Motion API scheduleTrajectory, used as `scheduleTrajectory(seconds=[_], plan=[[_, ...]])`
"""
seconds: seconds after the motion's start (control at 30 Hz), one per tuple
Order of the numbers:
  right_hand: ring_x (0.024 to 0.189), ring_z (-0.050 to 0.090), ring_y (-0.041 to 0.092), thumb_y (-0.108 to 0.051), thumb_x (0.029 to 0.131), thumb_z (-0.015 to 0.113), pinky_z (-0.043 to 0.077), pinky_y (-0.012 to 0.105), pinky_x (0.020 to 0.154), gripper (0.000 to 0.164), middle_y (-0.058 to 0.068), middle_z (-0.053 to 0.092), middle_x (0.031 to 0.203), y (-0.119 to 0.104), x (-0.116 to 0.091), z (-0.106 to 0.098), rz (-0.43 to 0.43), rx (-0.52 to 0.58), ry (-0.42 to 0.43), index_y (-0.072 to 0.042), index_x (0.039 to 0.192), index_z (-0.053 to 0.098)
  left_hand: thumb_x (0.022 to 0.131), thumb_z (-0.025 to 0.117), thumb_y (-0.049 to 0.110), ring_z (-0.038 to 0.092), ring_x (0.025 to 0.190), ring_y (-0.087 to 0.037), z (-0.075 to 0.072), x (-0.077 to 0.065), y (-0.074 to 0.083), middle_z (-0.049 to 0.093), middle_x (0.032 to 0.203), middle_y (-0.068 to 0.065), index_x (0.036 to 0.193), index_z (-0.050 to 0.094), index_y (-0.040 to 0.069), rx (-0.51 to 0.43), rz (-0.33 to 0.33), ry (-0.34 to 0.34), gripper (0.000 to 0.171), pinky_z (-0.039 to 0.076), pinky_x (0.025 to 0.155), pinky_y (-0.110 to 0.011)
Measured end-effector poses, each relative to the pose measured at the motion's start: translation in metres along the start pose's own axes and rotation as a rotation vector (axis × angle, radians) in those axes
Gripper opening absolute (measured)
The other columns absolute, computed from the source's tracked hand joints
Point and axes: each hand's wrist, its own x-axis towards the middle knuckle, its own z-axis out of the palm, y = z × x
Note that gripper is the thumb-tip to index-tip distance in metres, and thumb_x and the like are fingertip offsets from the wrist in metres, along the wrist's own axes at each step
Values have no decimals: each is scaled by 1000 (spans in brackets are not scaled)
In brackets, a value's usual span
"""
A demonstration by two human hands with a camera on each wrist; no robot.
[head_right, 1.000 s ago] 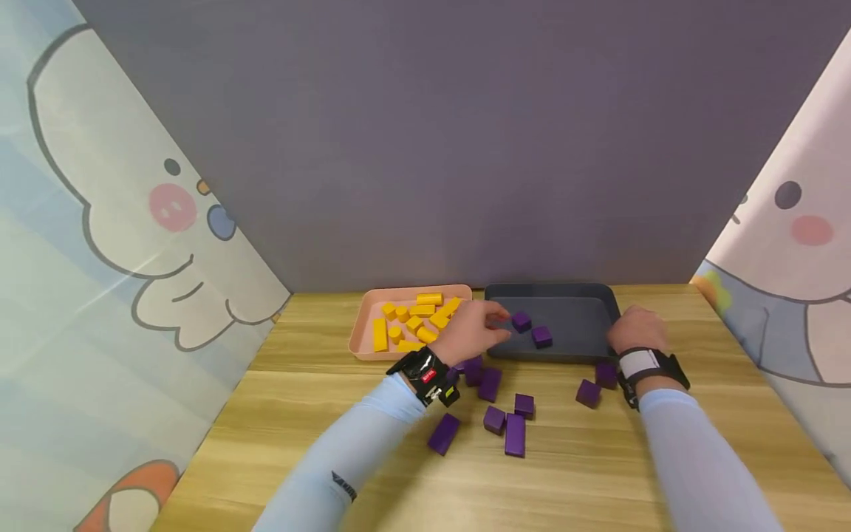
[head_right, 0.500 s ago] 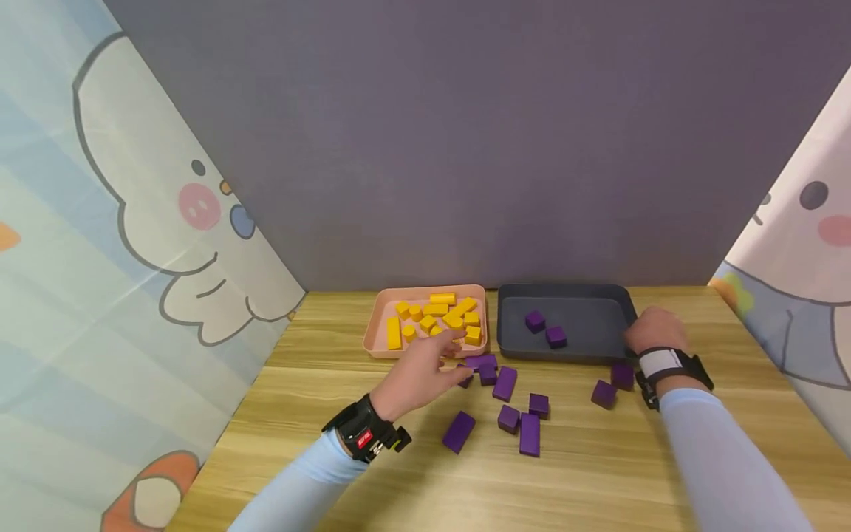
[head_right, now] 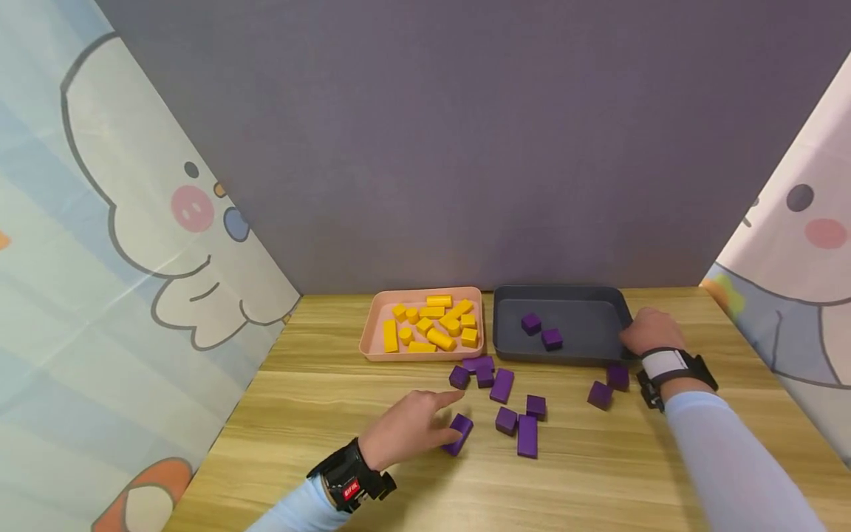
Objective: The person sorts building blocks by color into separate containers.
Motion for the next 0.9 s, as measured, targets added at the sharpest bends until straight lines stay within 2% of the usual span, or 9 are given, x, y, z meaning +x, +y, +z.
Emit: scheduleTrajectory(seconds=[0.07,0.13,0.23,0.33,0.47,0.57,0.73,0.9], plan=[[54,48,23,-17,78,63,36,32,49,29,2,50,54,-2,-1,-1,-22,-4,32,-12,53,49,91,80,31,32,44,-2,7,1,-2,36,53,13,147,60,14,26,10,-14,62,32,44,-19],[53,47,23,-14,78,62,36,33,49,31,2,49,54,-5,-2,-2,-44,-18,69,-13,51,46,89,82,32,39,50,0,13,2,-3,51,59,12,145,62,15,65,22,-18,62,37,49,-19],[56,50,27,-11,77,61,40,38,49,31,8,51,57,-7,-3,-4,-52,-44,106,-11,51,45,86,85,37,54,65,2,21,5,-5,75,85,7,141,65,15,143,34,-13,63,46,62,-16],[60,56,34,-9,76,61,47,46,52,28,16,55,61,-8,-2,-4,-46,-57,126,-9,52,47,82,87,41,61,80,1,26,7,-3,80,107,2,138,67,16,204,26,4,65,49,70,-16],[64,62,43,-7,73,61,51,53,56,23,23,59,65,-7,0,-4,-41,-52,153,-6,53,50,79,88,42,59,74,0,34,9,0,77,96,4,133,70,16,265,24,37,62,46,63,-15],[64,62,45,-7,73,61,51,54,56,22,23,60,64,-5,1,-3,-45,-52,161,-5,53,50,79,88,36,55,69,0,38,10,4,74,87,6,122,73,16,289,37,63,49,43,59,-14],[61,61,41,-9,72,62,50,52,54,25,18,59,61,-2,3,0,-63,-48,159,-8,51,49,81,86,21,49,63,0,39,9,8,67,76,7,103,74,13,265,18,85,26,39,56,-15],[61,62,43,-9,73,62,51,53,54,25,21,61,62,-3,3,-1,-64,-43,158,-7,51,51,81,86,16,50,60,0,38,9,2,70,74,5,95,75,11,240,-4,107,19,40,55,-15]])
